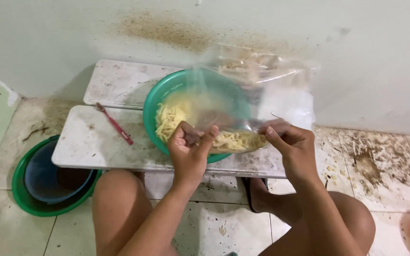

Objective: Scooping shredded material into plastic bags using a wooden spoon and hands for packaging.

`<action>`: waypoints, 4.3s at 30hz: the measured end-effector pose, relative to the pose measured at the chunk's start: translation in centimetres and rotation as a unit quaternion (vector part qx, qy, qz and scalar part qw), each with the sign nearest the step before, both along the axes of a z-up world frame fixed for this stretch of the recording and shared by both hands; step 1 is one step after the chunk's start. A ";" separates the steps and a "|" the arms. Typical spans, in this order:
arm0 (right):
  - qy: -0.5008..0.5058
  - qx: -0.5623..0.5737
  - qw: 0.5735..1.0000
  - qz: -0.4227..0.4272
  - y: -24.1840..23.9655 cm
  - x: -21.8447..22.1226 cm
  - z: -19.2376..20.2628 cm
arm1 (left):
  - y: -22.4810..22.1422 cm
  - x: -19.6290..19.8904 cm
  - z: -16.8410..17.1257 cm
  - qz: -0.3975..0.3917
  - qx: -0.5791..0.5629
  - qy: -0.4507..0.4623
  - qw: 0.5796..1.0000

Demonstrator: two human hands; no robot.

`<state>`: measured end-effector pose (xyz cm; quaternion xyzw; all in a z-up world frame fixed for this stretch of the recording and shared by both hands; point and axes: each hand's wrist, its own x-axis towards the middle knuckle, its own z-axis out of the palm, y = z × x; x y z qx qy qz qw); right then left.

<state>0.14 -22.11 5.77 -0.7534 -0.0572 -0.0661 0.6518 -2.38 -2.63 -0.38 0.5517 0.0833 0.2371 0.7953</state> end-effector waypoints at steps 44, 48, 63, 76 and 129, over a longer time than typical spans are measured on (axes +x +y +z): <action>0.123 0.010 0.981 -0.150 -14.8 -2.2 -8.6 | -12.3 -2.3 -6.1 -0.074 0.292 0.082 0.950; 0.168 -0.050 0.968 -0.179 -14.6 -2.7 -9.6 | -13.1 -3.7 -6.1 -0.126 0.155 0.192 0.961; 0.158 -0.173 0.957 -0.170 -14.6 -2.3 -10.4 | -13.1 -3.9 -8.1 -0.007 0.274 0.138 0.952; 0.228 -0.245 0.921 -0.200 -15.9 -2.2 -13.9 | -12.6 -3.1 -8.2 -0.026 0.270 0.142 0.952; 0.163 -0.697 0.669 0.202 -14.1 11.7 5.6 | -16.6 14.9 8.1 -0.445 0.721 0.053 0.529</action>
